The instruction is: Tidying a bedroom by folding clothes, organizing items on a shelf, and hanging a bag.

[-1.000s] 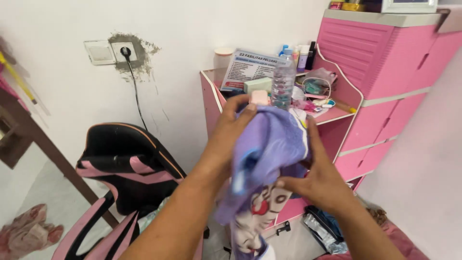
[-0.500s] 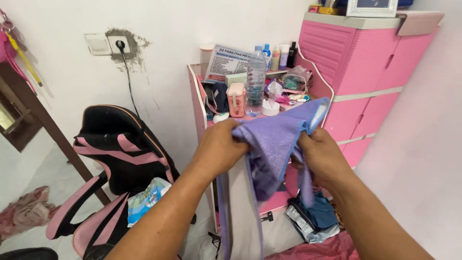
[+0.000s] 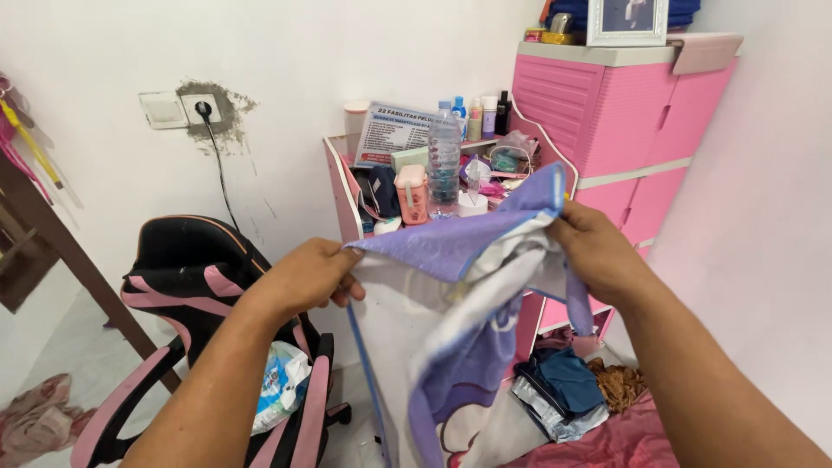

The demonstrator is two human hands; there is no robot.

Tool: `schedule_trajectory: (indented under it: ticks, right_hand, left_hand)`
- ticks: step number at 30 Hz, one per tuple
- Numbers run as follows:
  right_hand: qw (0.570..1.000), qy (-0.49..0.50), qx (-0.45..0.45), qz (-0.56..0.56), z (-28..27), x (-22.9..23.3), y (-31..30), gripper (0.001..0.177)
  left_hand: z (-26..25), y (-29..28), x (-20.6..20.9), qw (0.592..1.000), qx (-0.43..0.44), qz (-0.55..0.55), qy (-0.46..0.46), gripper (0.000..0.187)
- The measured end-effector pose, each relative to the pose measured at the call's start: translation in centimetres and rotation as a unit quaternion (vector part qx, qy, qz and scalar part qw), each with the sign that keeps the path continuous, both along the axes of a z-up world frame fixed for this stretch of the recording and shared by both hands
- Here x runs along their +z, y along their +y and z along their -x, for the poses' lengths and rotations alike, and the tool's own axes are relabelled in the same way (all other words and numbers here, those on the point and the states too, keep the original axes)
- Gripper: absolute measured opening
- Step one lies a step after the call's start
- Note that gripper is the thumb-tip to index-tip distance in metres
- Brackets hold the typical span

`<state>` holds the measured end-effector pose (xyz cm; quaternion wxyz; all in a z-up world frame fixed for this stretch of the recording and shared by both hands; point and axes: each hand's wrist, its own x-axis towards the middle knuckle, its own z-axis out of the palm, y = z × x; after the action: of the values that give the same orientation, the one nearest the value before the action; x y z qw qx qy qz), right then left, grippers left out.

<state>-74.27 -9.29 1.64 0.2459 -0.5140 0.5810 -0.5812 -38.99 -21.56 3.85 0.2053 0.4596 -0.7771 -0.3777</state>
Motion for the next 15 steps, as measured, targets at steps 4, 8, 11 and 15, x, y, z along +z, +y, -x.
schedule_trajectory:
  ticks: [4, 8, 11, 15]
  right_hand:
    - [0.998, -0.029, 0.062, 0.005, -4.3, 0.6, 0.0, 0.032]
    - [0.987, -0.045, 0.155, -0.023, -7.8, 1.3, 0.1, 0.033]
    - [0.973, -0.027, 0.228, -0.011, -8.8, 1.2, 0.1, 0.035]
    - [0.975, 0.172, 0.134, -0.045, -7.8, 2.6, 1.5, 0.039]
  left_hand:
    - [0.4, -0.3, -2.1, 0.997, 0.079, 0.01, -0.02, 0.051]
    - [2.5, -0.6, -6.4, 0.909, 0.072, 0.396, -0.113, 0.09]
    - [4.0, 1.9, -6.0, 0.951, -0.004, 0.286, -0.115, 0.048]
    - [1.7, -1.2, -5.9, 0.985, -0.023, 0.161, 0.055, 0.032]
